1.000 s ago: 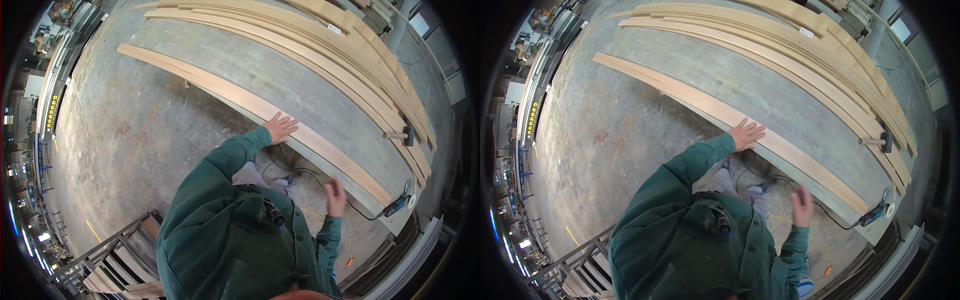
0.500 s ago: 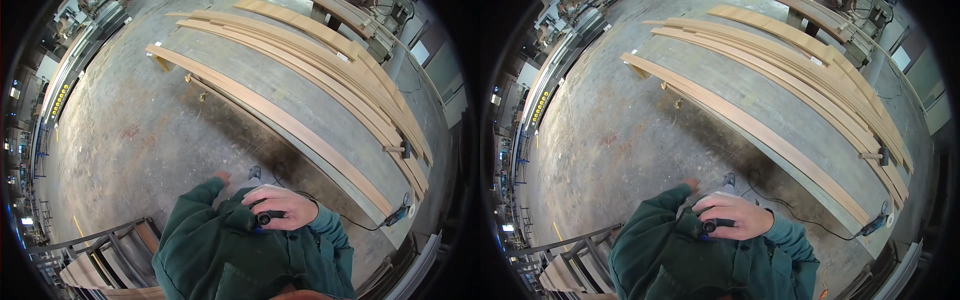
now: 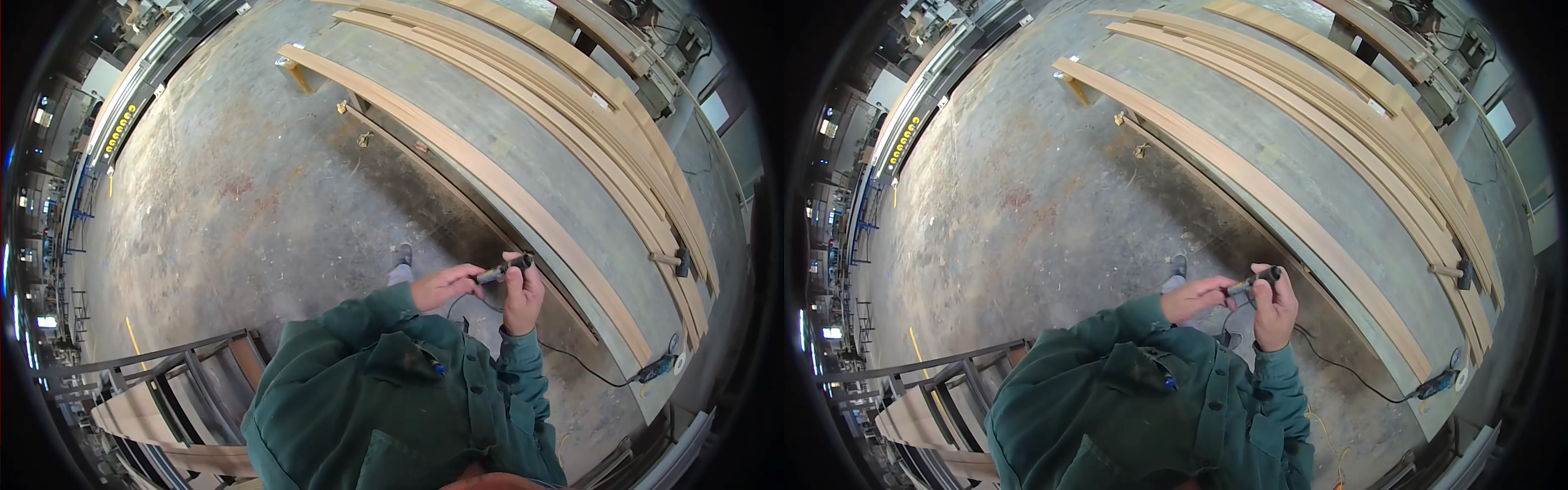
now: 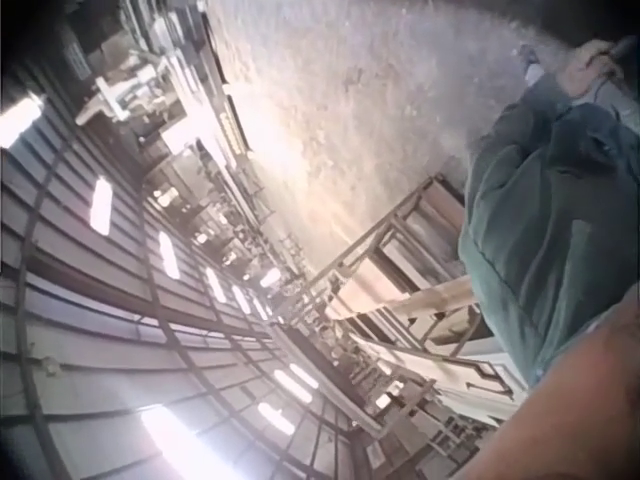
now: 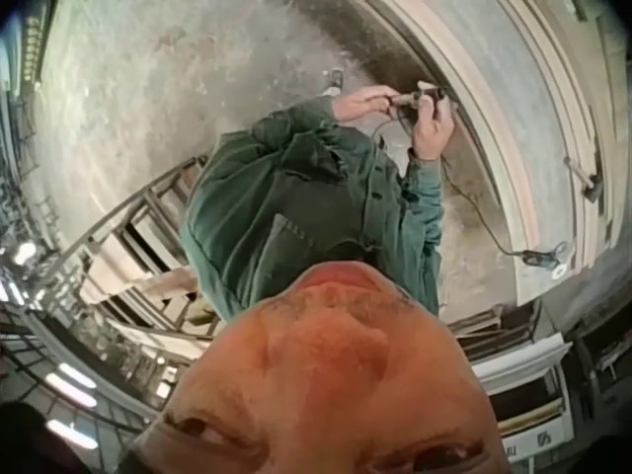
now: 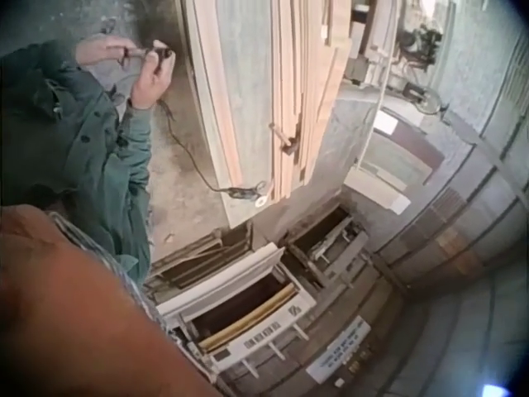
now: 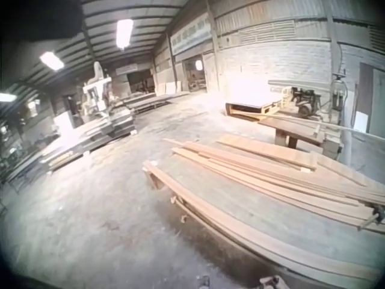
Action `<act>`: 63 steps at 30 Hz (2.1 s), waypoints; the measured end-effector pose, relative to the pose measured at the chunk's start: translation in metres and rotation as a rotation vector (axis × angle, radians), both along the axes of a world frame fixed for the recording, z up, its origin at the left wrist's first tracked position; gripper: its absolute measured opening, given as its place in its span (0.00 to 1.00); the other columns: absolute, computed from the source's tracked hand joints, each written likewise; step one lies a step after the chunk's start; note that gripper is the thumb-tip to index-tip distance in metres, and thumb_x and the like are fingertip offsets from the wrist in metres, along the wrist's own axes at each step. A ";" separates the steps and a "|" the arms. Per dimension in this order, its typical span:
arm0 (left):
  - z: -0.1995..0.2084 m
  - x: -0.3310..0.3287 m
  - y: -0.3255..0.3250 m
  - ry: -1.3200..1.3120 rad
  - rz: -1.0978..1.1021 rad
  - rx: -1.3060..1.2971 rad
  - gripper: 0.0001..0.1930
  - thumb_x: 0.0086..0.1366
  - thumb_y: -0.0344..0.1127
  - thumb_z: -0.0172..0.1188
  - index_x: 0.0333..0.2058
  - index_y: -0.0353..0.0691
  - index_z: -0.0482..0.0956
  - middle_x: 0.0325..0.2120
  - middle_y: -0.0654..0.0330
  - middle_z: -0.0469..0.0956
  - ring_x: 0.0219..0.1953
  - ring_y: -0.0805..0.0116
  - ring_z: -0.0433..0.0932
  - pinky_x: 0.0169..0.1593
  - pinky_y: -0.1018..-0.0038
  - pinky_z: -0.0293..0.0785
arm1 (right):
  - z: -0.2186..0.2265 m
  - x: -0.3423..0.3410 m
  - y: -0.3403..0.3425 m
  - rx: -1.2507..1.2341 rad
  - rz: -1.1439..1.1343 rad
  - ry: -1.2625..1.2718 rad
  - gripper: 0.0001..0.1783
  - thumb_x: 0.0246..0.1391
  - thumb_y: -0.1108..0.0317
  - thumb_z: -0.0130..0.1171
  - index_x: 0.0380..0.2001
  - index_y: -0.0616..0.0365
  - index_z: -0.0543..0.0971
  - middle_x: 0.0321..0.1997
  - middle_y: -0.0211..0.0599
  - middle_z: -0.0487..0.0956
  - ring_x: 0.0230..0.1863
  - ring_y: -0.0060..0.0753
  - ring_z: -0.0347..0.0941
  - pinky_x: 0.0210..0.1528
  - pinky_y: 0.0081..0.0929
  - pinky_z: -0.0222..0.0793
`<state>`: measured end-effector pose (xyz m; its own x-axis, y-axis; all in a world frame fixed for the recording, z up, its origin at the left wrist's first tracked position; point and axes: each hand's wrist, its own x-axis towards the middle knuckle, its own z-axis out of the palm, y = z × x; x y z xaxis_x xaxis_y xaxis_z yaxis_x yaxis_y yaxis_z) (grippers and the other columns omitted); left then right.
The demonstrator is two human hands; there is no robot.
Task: Sanding the edges and surface of a long wooden plank using an angle grinder with a sanding disc.
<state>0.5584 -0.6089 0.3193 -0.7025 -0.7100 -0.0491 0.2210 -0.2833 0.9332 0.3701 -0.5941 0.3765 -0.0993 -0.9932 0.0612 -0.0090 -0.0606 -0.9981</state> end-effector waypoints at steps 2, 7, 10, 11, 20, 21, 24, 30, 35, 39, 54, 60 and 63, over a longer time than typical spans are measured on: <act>-0.004 0.009 -0.019 -0.089 -0.043 -0.085 0.16 0.72 0.40 0.48 0.51 0.35 0.70 0.37 0.61 0.75 0.44 0.72 0.73 0.51 0.72 0.68 | -0.005 0.015 -0.005 0.072 -0.036 -0.038 0.14 0.63 0.65 0.54 0.46 0.63 0.76 0.33 0.24 0.72 0.34 0.15 0.66 0.37 0.14 0.63; -0.020 0.056 -0.064 -0.458 0.155 -0.573 0.14 0.68 0.43 0.53 0.43 0.39 0.72 0.31 0.50 0.77 0.34 0.50 0.77 0.36 0.61 0.70 | -0.044 0.058 -0.048 0.304 0.053 0.042 0.05 0.57 0.69 0.60 0.35 0.60 0.78 0.26 0.24 0.74 0.26 0.14 0.66 0.29 0.17 0.63; -0.025 0.088 -0.095 -0.654 0.018 -0.534 0.14 0.67 0.46 0.53 0.37 0.40 0.72 0.28 0.48 0.76 0.34 0.42 0.75 0.34 0.55 0.68 | -0.046 0.089 -0.090 0.456 -0.004 -0.025 0.10 0.59 0.64 0.59 0.26 0.57 0.77 0.20 0.22 0.71 0.20 0.13 0.63 0.21 0.18 0.56; -0.017 0.096 -0.098 -0.653 0.112 -0.526 0.17 0.69 0.48 0.49 0.30 0.40 0.71 0.20 0.54 0.73 0.26 0.52 0.75 0.30 0.59 0.66 | -0.041 0.102 -0.105 0.502 -0.037 -0.093 0.11 0.59 0.63 0.58 0.25 0.57 0.76 0.19 0.23 0.71 0.18 0.14 0.62 0.20 0.18 0.56; -0.093 0.245 -0.102 -0.222 0.123 0.794 0.23 0.73 0.52 0.41 0.32 0.38 0.72 0.22 0.64 0.70 0.25 0.75 0.68 0.33 0.76 0.70 | -0.120 0.051 -0.200 0.345 -0.547 -0.093 0.12 0.57 0.61 0.59 0.37 0.59 0.78 0.23 0.29 0.75 0.23 0.19 0.70 0.25 0.20 0.65; -0.110 0.261 -0.098 -0.231 0.156 0.742 0.22 0.73 0.51 0.42 0.32 0.38 0.73 0.23 0.63 0.70 0.25 0.75 0.68 0.34 0.77 0.70 | -0.129 0.049 -0.203 0.354 -0.539 0.020 0.15 0.57 0.61 0.59 0.42 0.60 0.79 0.27 0.31 0.78 0.26 0.19 0.72 0.27 0.18 0.66; -0.124 0.278 -0.099 -0.211 0.235 0.669 0.20 0.71 0.49 0.44 0.32 0.38 0.74 0.23 0.63 0.71 0.26 0.75 0.69 0.34 0.78 0.69 | -0.167 0.046 -0.212 0.292 -0.496 0.166 0.18 0.56 0.64 0.62 0.48 0.62 0.79 0.37 0.36 0.81 0.36 0.21 0.77 0.39 0.19 0.71; -0.086 0.265 -0.128 -0.324 0.228 0.500 0.20 0.73 0.46 0.43 0.33 0.35 0.75 0.23 0.63 0.71 0.26 0.77 0.67 0.32 0.80 0.63 | -0.192 0.069 -0.225 0.123 -0.529 0.344 0.18 0.55 0.63 0.63 0.46 0.62 0.80 0.45 0.40 0.81 0.49 0.31 0.76 0.52 0.25 0.68; -0.075 0.247 -0.160 -0.321 0.223 0.326 0.09 0.71 0.35 0.49 0.41 0.34 0.71 0.25 0.63 0.72 0.28 0.77 0.70 0.36 0.79 0.68 | -0.188 0.073 -0.211 0.163 -0.490 0.526 0.17 0.52 0.61 0.64 0.44 0.57 0.81 0.43 0.45 0.81 0.45 0.41 0.77 0.50 0.30 0.70; -0.071 0.212 -0.201 -0.296 0.177 0.310 0.08 0.69 0.31 0.52 0.43 0.34 0.70 0.27 0.63 0.73 0.30 0.75 0.73 0.38 0.77 0.71 | -0.180 0.069 -0.221 0.171 -0.498 0.476 0.14 0.51 0.62 0.64 0.40 0.56 0.82 0.39 0.45 0.82 0.42 0.40 0.78 0.47 0.31 0.71; -0.037 0.056 -0.342 -0.138 -0.006 0.481 0.15 0.73 0.44 0.46 0.42 0.36 0.71 0.26 0.64 0.69 0.28 0.75 0.69 0.38 0.74 0.73 | -0.057 0.058 -0.282 0.288 -0.094 -0.173 0.09 0.59 0.67 0.57 0.35 0.63 0.79 0.31 0.31 0.80 0.31 0.18 0.75 0.35 0.21 0.71; -0.037 0.052 -0.385 -0.206 -0.069 0.444 0.15 0.73 0.43 0.45 0.43 0.36 0.72 0.24 0.65 0.69 0.27 0.75 0.69 0.37 0.73 0.72 | -0.048 0.038 -0.320 0.118 -0.209 -0.067 0.07 0.57 0.68 0.58 0.30 0.61 0.79 0.27 0.30 0.78 0.31 0.20 0.73 0.34 0.23 0.69; -0.053 0.043 -0.404 -0.203 -0.183 0.418 0.14 0.73 0.44 0.46 0.42 0.38 0.72 0.25 0.65 0.71 0.27 0.77 0.69 0.36 0.75 0.71 | -0.054 0.039 -0.335 0.141 -0.174 -0.020 0.08 0.57 0.67 0.58 0.29 0.61 0.79 0.27 0.32 0.78 0.31 0.21 0.73 0.35 0.24 0.69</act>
